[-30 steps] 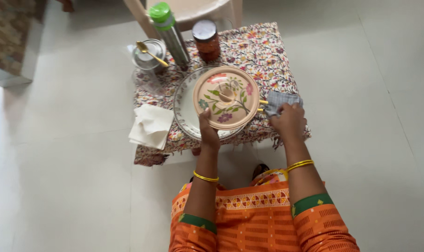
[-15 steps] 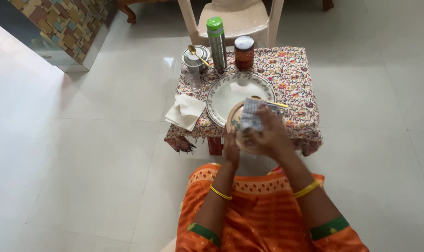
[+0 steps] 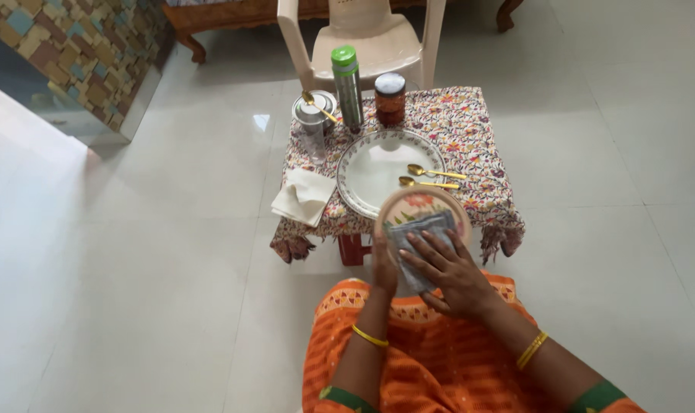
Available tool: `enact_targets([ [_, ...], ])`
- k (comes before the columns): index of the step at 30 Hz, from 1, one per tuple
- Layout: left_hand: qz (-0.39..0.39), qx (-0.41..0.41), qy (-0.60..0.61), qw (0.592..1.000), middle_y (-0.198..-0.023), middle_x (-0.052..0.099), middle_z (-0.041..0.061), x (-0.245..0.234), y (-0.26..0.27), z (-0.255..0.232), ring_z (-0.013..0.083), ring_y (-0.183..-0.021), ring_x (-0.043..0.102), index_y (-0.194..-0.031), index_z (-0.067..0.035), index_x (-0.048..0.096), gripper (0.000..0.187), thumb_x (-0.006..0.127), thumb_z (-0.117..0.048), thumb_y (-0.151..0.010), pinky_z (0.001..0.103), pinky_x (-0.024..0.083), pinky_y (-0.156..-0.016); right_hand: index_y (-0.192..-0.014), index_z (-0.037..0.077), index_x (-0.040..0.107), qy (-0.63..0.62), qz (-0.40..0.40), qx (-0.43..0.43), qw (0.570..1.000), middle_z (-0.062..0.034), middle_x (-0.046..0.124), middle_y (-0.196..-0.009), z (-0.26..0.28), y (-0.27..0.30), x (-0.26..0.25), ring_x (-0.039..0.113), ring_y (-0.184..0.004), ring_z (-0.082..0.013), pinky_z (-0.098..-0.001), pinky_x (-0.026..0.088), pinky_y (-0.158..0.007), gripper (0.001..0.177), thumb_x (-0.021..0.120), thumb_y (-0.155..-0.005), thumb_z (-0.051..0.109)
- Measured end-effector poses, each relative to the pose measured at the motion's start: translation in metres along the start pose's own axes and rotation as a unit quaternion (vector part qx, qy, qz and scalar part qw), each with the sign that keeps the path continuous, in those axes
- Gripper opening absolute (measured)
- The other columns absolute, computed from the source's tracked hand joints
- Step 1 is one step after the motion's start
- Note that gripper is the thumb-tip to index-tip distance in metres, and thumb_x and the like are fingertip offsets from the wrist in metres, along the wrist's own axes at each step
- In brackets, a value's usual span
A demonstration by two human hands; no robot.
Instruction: The person wipes the inside and outside of a floral-patterned bowl and lid with a cloth, then replaces the lid and moves a metal thermos.
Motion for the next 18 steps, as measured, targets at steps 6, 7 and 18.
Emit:
enact_targets([
  [6, 0.094, -0.020, -0.085, 0.992, -0.165, 0.031, 0.014, 0.044, 0.019, 0.012, 0.0239, -0.152, 0.034, -0.163, -0.005, 0.021, 0.073, 0.032, -0.053, -0.108, 0.038, 0.036, -0.124, -0.157, 0.025, 0.038, 0.090, -0.053, 0.085, 0.991, -0.0086, 0.030, -0.166, -0.026, 0.005, -0.008, 0.024, -0.154, -0.0320, -0.0588, 0.007, -0.124, 0.063, 0.050, -0.097, 0.040],
  [7, 0.110, -0.029, -0.065, 0.991, -0.161, 0.037, 0.018, 0.048, 0.022, 0.014, 0.0275, -0.149, 0.039, -0.161, -0.001, 0.025, 0.074, 0.034, -0.054, -0.110, 0.039, 0.039, -0.122, -0.157, 0.025, 0.038, 0.087, -0.048, 0.113, 0.989, -0.0081, 0.030, -0.167, -0.033, 0.009, -0.012, 0.024, -0.155, -0.0311, -0.0582, 0.008, -0.125, 0.062, 0.050, -0.097, 0.039],
  [18, -0.117, -0.079, -0.029, 0.990, -0.128, 0.058, 0.021, 0.052, -0.010, 0.021, 0.0337, -0.115, 0.060, -0.149, -0.006, 0.039, 0.072, 0.033, -0.059, -0.101, 0.042, 0.059, -0.090, -0.161, 0.023, 0.032, 0.091, -0.073, 0.206, 0.972, -0.0132, 0.024, -0.169, -0.020, 0.015, 0.002, 0.022, -0.157, -0.0352, -0.0636, 0.005, -0.125, 0.067, 0.051, -0.098, 0.039],
])
Point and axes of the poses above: each hand's wrist, its own y-axis away from the middle knuckle, its own x-axis out of the palm, z = x × y, the point moved 1 cm from there along -y, towards the middle knuckle
